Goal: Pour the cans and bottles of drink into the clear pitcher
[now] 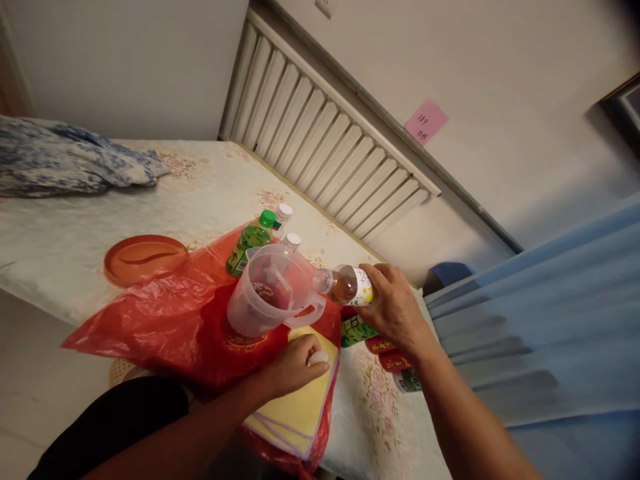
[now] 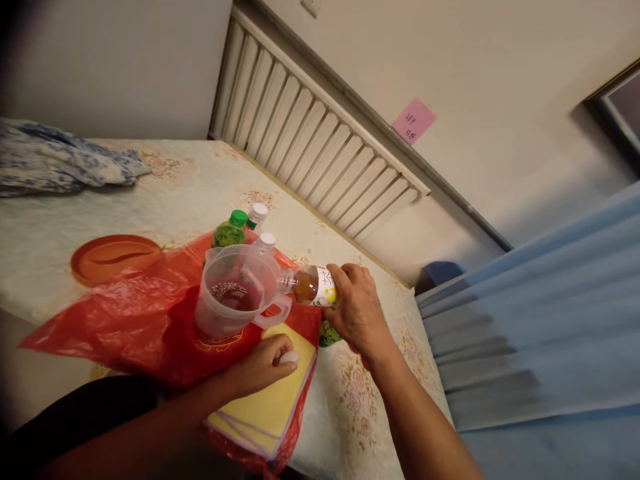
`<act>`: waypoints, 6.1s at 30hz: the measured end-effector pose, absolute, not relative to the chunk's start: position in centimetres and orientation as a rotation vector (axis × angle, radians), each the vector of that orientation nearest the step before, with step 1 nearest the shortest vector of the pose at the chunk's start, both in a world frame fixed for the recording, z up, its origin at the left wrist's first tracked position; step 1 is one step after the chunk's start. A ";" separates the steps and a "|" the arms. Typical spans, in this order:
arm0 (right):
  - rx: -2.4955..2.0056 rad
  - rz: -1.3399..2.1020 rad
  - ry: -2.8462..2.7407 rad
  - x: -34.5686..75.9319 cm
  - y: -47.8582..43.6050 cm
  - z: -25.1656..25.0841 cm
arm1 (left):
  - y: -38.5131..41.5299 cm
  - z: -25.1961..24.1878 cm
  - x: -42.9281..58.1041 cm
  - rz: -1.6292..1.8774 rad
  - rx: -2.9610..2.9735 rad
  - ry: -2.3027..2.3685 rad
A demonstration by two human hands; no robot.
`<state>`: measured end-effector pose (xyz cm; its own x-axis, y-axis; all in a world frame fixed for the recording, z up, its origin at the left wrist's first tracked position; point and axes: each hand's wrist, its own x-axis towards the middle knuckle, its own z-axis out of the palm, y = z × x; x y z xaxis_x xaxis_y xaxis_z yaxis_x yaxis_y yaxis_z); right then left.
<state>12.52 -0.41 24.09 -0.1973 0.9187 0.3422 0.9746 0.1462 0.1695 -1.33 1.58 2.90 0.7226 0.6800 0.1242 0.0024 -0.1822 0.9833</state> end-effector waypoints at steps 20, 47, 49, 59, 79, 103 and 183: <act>-1.733 -0.979 -2.447 11.8 2.4 26.3 | 1.6 2.6 -1.1 0.667 1.657 0.565; -1.786 -0.700 -2.385 10.2 1.8 25.0 | 1.5 3.3 -1.8 0.769 1.586 0.478; -1.836 -0.567 -2.293 10.9 1.0 24.0 | 1.7 3.1 -1.7 0.765 1.577 0.465; -2.106 -0.073 -1.706 15.7 -7.1 15.4 | 2.0 1.9 -1.3 0.720 1.523 0.417; -2.259 0.112 -1.585 15.1 -11.9 8.8 | 2.1 2.0 -0.6 0.818 1.569 0.442; -2.139 0.289 -1.481 14.2 -11.6 9.0 | 2.0 2.4 -0.5 0.891 1.496 0.367; -1.983 -0.252 -0.550 18.1 -2.6 3.2 | 2.2 0.4 0.3 0.577 1.465 0.382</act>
<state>18.05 -2.57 3.18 0.8740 0.2692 0.4046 0.4822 -0.3771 -0.7907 0.31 2.18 0.39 0.8085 0.5796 0.1020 -0.1317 0.0093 0.9912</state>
